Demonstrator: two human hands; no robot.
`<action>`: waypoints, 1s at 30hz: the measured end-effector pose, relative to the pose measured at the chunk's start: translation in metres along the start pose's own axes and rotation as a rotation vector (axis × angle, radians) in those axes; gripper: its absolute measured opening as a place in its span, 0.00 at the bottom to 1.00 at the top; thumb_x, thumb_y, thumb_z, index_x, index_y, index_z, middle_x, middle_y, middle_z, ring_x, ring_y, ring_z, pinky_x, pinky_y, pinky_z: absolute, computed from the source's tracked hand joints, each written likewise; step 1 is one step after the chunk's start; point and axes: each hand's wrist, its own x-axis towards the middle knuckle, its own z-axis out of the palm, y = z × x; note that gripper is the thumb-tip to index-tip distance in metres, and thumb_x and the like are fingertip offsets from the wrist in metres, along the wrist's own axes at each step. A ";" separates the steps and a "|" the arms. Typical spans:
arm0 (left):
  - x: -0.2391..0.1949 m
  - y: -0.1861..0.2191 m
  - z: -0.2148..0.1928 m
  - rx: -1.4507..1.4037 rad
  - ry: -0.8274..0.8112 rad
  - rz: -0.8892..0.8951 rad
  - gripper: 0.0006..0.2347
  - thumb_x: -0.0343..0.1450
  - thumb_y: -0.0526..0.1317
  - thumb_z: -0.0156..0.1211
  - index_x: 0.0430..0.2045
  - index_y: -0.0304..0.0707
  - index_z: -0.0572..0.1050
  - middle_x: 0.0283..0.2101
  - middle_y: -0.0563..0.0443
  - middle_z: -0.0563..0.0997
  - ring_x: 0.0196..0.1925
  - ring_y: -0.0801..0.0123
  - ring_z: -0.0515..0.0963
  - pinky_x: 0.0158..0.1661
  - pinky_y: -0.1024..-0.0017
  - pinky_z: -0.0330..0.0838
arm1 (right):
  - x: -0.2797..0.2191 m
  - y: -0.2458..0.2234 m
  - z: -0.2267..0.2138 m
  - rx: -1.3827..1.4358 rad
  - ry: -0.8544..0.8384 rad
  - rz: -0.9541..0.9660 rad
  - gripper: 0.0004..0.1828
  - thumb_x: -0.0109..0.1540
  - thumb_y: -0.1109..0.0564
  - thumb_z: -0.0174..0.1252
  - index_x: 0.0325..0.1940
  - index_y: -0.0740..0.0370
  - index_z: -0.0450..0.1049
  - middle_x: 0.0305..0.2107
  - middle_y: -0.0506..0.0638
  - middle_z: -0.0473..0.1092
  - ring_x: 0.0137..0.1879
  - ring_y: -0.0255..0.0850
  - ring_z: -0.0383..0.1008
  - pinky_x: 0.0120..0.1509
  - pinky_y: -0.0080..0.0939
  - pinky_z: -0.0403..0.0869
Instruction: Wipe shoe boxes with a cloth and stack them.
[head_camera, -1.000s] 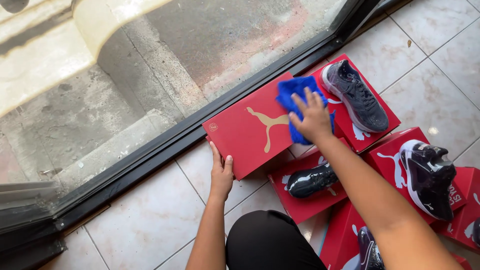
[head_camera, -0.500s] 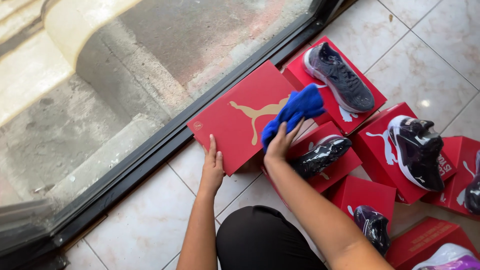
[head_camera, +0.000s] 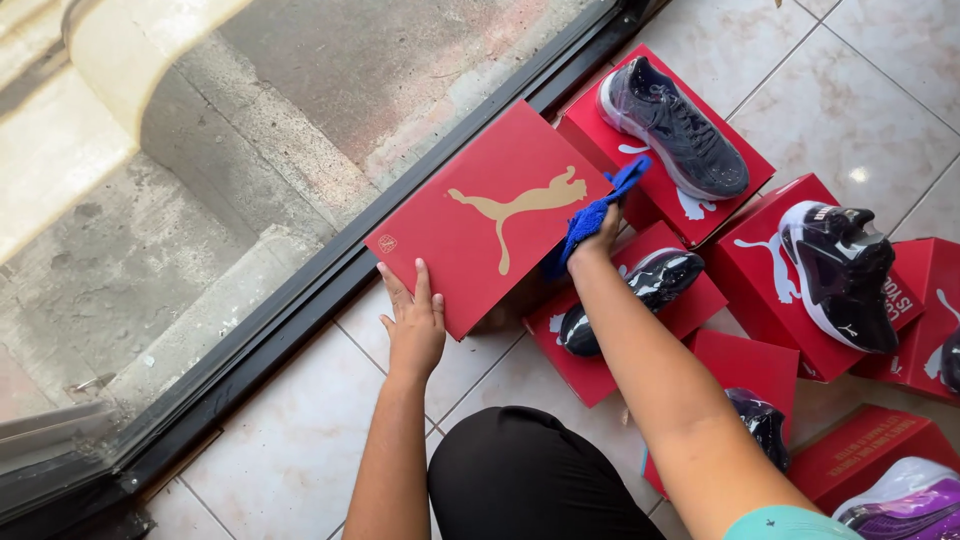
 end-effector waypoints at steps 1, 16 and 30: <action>-0.001 0.000 -0.003 0.001 -0.003 -0.001 0.24 0.80 0.44 0.38 0.75 0.54 0.48 0.77 0.35 0.25 0.79 0.46 0.36 0.64 0.26 0.43 | -0.014 0.015 -0.006 0.000 0.003 0.001 0.19 0.61 0.34 0.54 0.29 0.46 0.64 0.16 0.46 0.66 0.21 0.39 0.68 0.25 0.39 0.68; -0.004 0.001 -0.003 0.038 -0.009 0.011 0.25 0.80 0.45 0.39 0.75 0.53 0.48 0.76 0.34 0.24 0.77 0.44 0.50 0.64 0.27 0.47 | -0.103 -0.015 0.030 -0.102 0.179 0.265 0.18 0.55 0.33 0.57 0.19 0.40 0.66 0.18 0.34 0.69 0.26 0.26 0.73 0.30 0.26 0.70; -0.004 -0.003 -0.002 -0.015 0.004 0.014 0.25 0.80 0.46 0.40 0.75 0.55 0.49 0.77 0.35 0.26 0.75 0.40 0.56 0.60 0.27 0.54 | -0.063 0.039 -0.035 -0.214 0.197 0.875 0.18 0.63 0.55 0.55 0.55 0.66 0.71 0.43 0.60 0.72 0.47 0.58 0.78 0.56 0.63 0.73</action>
